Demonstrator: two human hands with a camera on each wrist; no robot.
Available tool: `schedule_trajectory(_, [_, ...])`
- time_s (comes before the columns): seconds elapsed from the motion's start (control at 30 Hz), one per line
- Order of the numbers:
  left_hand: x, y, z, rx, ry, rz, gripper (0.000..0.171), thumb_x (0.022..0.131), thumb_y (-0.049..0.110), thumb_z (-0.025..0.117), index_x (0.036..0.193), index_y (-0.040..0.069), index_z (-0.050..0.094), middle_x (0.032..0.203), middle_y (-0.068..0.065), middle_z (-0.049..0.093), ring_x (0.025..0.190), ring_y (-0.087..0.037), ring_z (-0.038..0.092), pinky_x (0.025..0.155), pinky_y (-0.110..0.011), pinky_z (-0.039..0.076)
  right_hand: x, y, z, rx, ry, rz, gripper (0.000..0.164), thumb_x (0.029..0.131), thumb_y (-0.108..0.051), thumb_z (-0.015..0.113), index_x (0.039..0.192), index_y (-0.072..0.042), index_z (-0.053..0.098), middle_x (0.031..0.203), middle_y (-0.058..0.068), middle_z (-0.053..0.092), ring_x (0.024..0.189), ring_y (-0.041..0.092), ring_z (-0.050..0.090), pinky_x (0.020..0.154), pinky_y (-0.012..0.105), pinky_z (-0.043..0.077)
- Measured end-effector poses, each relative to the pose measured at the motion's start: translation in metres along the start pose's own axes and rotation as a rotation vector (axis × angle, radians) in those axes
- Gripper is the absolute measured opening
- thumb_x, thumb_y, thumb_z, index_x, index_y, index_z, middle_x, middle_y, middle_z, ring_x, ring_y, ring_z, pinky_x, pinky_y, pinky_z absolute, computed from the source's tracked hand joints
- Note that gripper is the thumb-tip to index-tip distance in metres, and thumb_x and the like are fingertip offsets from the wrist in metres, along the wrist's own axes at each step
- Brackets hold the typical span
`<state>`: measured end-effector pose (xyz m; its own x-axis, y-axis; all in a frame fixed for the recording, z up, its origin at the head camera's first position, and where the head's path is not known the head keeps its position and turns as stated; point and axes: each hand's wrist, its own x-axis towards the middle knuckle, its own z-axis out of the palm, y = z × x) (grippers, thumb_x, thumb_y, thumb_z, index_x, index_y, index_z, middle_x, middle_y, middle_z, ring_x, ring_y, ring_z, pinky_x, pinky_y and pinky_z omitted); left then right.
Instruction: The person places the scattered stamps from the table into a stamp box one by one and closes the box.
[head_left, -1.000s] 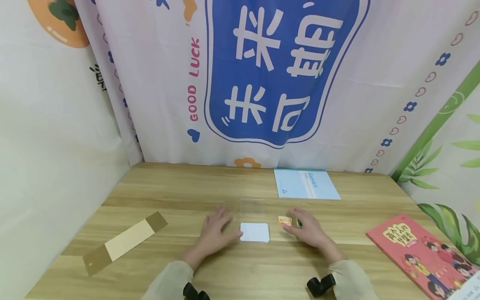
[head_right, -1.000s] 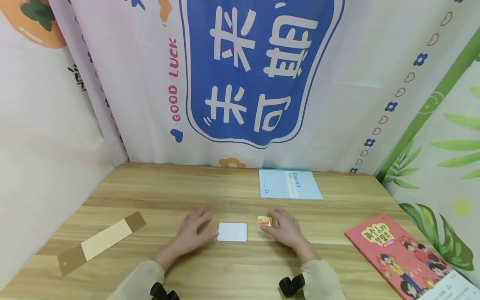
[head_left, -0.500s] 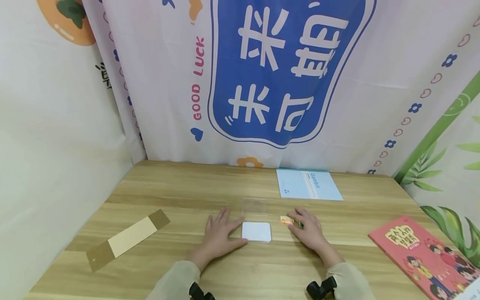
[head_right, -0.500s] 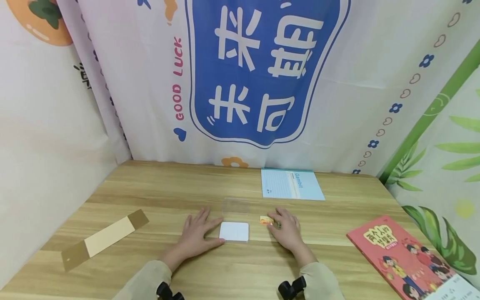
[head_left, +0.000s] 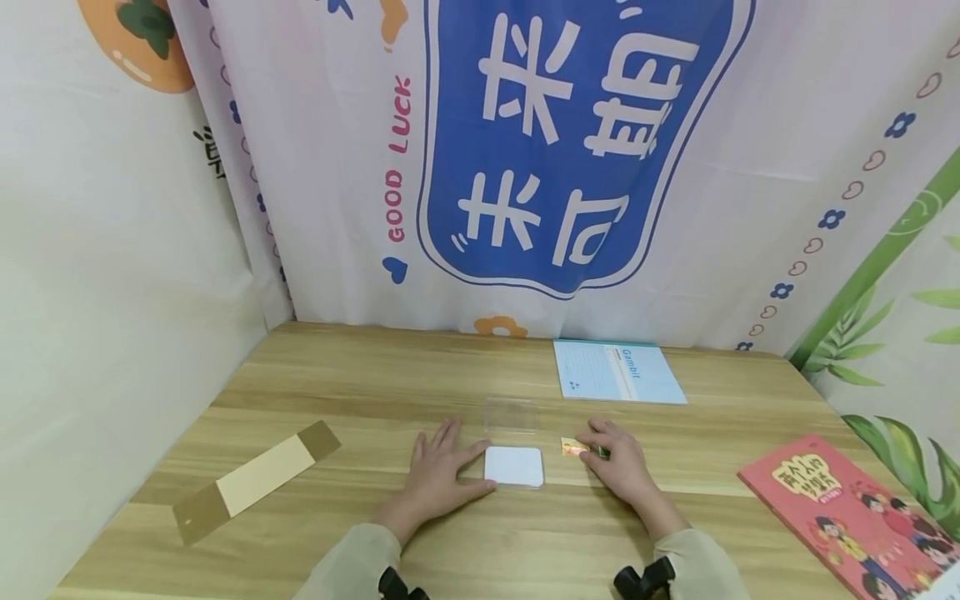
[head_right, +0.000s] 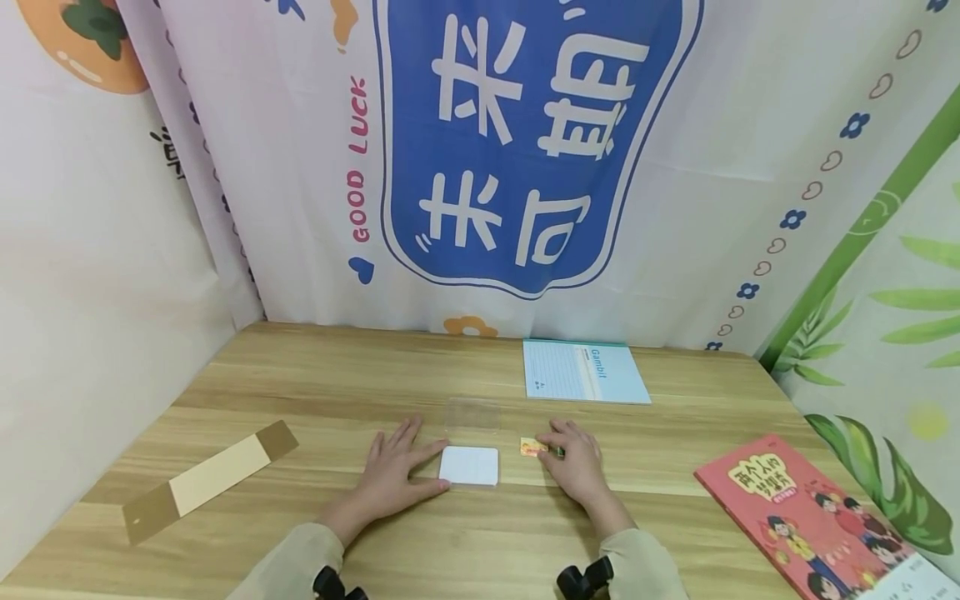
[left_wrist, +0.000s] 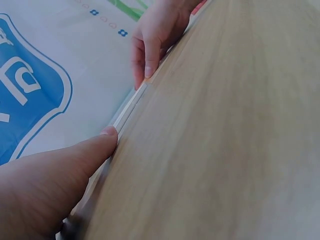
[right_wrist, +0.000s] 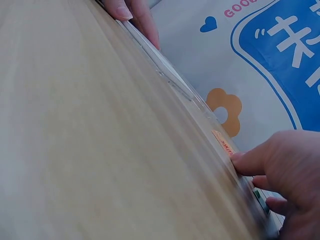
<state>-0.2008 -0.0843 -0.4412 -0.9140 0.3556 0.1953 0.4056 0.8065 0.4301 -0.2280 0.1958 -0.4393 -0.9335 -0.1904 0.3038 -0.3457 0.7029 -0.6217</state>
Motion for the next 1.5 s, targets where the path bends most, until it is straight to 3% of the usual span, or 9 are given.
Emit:
schedule_trajectory(0.33, [-0.0007,-0.0014,-0.0002,-0.008,0.008,-0.001,0.063,0.073,0.06,0.052,0.123,0.023,0.05,0.137,-0.021,0.02,0.126,-0.034,0.011,0.093,-0.058,0.0,0.0012,-0.001,0.0024,-0.036,0.043,-0.043,0.015,0.072,-0.002,0.067,0.085,-0.008,0.065,0.114,0.019,0.052,0.11,0.037,0.041,0.089,0.055,0.023])
schedule_trajectory(0.63, [-0.0006,0.0,-0.0019,-0.006,0.005,0.005,0.062,0.073,0.06,0.052,0.124,0.023,0.049,0.137,-0.021,0.02,0.126,-0.035,0.011,0.093,-0.059,0.0,0.0018,-0.0022,0.0026,-0.017,0.04,-0.021,0.014,0.071,0.001,0.066,0.08,-0.008,0.062,0.112,0.018,0.053,0.107,0.037,0.043,0.09,0.055,0.02])
schedule_trajectory(0.83, [-0.0006,-0.0007,-0.0011,-0.002,0.005,0.003,0.063,0.073,0.061,0.051,0.123,0.023,0.05,0.137,-0.021,0.02,0.126,-0.035,0.011,0.093,-0.058,0.0,0.0019,-0.0024,0.0009,-0.029,0.036,-0.028,0.02,0.071,0.0,0.066,0.091,-0.003,0.063,0.11,0.018,0.055,0.106,0.036,0.044,0.089,0.054,0.024])
schedule_trajectory(1.07, [-0.0001,-0.0008,0.0005,0.002,0.002,-0.001,0.064,0.073,0.063,0.049,0.123,0.024,0.05,0.137,-0.02,0.02,0.126,-0.034,0.011,0.093,-0.058,0.0,0.0003,0.0027,-0.0016,-0.043,-0.027,-0.075,0.03,0.075,-0.005,0.065,0.104,0.002,0.061,0.114,0.018,0.052,0.109,0.036,0.041,0.09,0.053,0.023])
schedule_trajectory(1.5, [-0.0007,0.0012,-0.0011,-0.005,-0.005,-0.008,0.062,0.073,0.062,0.05,0.123,0.024,0.05,0.138,-0.02,0.02,0.126,-0.033,0.01,0.093,-0.057,-0.001,-0.0006,0.0032,-0.0022,0.011,-0.011,-0.092,0.019,0.072,-0.004,0.068,0.091,-0.002,0.066,0.112,0.018,0.053,0.107,0.036,0.043,0.088,0.051,0.029])
